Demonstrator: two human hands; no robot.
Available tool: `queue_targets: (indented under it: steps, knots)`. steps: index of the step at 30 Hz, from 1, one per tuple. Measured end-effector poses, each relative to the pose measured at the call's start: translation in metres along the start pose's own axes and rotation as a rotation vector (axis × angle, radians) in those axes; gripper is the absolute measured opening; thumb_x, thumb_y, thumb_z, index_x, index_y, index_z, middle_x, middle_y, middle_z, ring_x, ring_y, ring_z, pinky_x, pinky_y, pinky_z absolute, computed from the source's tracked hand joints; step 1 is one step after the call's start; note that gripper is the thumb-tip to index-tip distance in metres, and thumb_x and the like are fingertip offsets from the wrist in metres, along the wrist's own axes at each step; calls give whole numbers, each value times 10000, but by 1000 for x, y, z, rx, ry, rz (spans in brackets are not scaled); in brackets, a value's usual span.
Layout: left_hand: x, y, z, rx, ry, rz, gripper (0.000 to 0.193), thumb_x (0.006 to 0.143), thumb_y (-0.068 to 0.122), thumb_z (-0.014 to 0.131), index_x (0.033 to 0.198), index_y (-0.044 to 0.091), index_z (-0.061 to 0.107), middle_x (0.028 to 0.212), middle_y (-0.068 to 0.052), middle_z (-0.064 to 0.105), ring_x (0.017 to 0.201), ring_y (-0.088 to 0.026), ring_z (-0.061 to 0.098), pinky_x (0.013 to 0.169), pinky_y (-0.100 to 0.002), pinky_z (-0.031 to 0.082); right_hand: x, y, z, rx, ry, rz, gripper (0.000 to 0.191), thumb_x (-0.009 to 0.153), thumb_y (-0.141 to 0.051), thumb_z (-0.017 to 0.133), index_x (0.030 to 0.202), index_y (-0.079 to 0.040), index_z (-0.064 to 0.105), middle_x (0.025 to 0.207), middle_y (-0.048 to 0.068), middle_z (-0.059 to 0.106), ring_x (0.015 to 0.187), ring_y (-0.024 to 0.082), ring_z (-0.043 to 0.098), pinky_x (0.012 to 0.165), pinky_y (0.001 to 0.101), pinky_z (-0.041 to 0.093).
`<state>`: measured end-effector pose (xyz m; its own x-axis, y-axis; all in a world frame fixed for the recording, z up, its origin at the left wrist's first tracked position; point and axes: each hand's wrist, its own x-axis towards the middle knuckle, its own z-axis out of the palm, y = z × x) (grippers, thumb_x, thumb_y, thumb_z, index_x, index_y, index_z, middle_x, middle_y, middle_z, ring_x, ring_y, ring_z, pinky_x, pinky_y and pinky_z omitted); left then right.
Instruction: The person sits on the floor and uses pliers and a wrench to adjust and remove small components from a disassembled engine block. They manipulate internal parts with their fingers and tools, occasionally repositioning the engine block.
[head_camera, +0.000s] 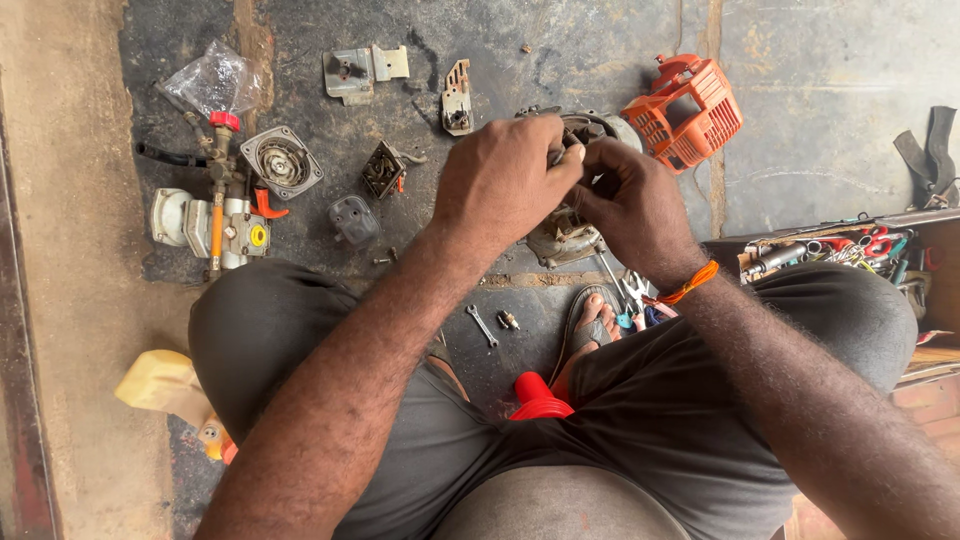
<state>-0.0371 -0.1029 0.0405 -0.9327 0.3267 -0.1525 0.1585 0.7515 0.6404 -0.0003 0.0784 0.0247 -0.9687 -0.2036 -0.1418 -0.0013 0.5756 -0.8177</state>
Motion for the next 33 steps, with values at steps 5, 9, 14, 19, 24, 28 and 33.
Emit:
queue_targets:
  steps: [5,9,14,19,24,28,33]
  knots:
    - [-5,-7,-23,-78,-6,208,376,891,329,756,1205,128,702,1032,-91,742,821,-181,725,779,-410,575,-1,0,0,61,9,23,192,949,-129,786,1089,-36,693,936,23,726,846,64,672,732,268,572]
    - [-12,-16,-37,-6,-152,102,348,961,232,678,1309,238,693,1092,-83,737,947,-181,722,879,-390,602,-1,-2,-1,75,-14,33,212,934,-177,790,1056,-49,675,956,11,731,863,45,699,734,247,600]
    - [-6,-22,-37,-127,-104,233,298,943,244,717,1237,207,741,1066,-49,764,914,-159,745,853,-393,606,1,-8,0,48,-2,10,192,940,-176,784,1045,-47,689,932,-2,742,826,44,688,695,244,578]
    - [-2,-23,-31,-99,-112,178,251,916,332,746,1129,200,731,870,-22,751,777,-127,721,736,-365,615,2,-7,1,45,-24,46,205,951,-194,786,1078,-48,716,891,2,729,803,56,672,674,274,555]
    - [10,-10,9,-4,8,123,278,995,343,675,1046,76,618,757,-49,705,566,-126,651,512,-318,577,3,3,0,-64,-19,-70,193,982,-122,747,1141,-17,716,938,54,712,827,77,648,724,291,547]
    - [19,-5,31,40,159,-28,196,1053,293,618,1040,98,636,707,-26,688,544,-107,641,465,-283,535,4,5,2,114,-48,50,208,965,-115,743,1149,-40,683,979,40,737,872,52,656,767,273,568]
    - [16,4,17,-15,117,-159,287,999,350,654,1084,77,627,832,-63,712,648,-176,680,543,-340,568,2,0,-1,40,2,-33,224,940,-104,775,1134,-38,684,996,44,738,891,63,687,786,264,581]
